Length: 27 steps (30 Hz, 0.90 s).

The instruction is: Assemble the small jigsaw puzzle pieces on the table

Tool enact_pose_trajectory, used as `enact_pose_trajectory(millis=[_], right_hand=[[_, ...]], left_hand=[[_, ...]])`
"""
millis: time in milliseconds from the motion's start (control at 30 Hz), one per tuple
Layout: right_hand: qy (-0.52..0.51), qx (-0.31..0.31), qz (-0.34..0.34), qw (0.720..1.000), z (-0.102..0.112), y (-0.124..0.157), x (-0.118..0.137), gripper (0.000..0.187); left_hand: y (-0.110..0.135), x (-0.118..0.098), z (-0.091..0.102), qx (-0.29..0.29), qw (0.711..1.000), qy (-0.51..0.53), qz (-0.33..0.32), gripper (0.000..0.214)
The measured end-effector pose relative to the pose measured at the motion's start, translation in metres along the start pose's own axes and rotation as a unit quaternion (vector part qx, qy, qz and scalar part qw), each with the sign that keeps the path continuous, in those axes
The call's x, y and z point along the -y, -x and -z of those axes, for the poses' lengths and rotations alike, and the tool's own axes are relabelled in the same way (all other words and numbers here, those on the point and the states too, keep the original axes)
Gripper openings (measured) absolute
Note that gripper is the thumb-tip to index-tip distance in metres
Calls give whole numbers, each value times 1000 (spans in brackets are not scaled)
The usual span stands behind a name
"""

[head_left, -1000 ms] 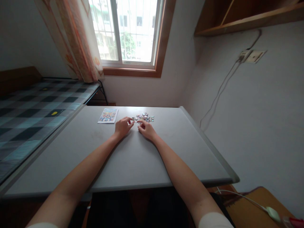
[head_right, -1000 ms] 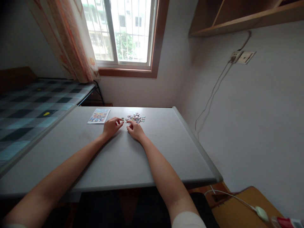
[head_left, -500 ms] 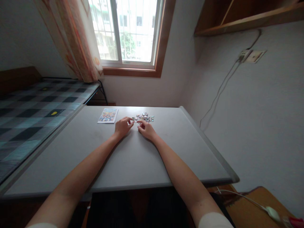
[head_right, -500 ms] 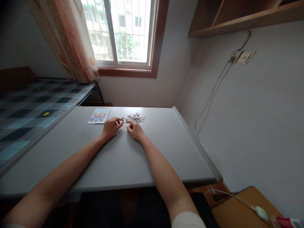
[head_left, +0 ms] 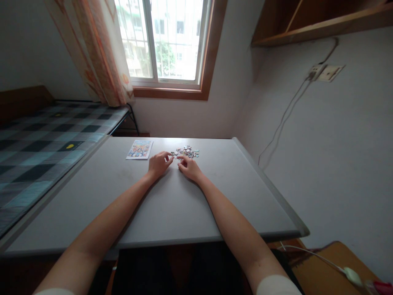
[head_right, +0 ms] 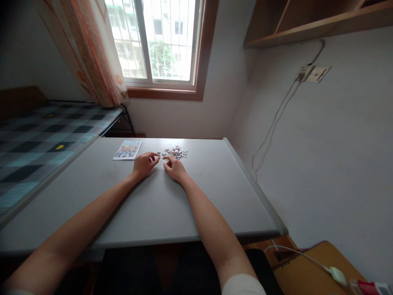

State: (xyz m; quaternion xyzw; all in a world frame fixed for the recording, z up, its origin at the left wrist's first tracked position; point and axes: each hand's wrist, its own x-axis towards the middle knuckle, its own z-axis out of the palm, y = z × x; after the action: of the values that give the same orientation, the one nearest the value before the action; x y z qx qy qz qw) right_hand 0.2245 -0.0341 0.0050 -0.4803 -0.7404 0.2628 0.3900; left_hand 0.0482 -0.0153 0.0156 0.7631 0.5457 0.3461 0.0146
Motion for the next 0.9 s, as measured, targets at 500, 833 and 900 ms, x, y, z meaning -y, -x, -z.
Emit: enact_pose_trajectory(millis=[500, 833, 900], right_hand=[[3, 4, -1, 1000, 0, 1, 0, 32], [5, 6, -4, 1000, -1, 0, -3, 32], [4, 6, -3, 1000, -2, 0, -3, 32]], left_hand=[[-4, 13, 4, -30, 986, -126, 103, 25], [-8, 25, 14, -6, 967, -163, 195, 32], [-8, 26, 14, -5, 966, -163, 200, 33]])
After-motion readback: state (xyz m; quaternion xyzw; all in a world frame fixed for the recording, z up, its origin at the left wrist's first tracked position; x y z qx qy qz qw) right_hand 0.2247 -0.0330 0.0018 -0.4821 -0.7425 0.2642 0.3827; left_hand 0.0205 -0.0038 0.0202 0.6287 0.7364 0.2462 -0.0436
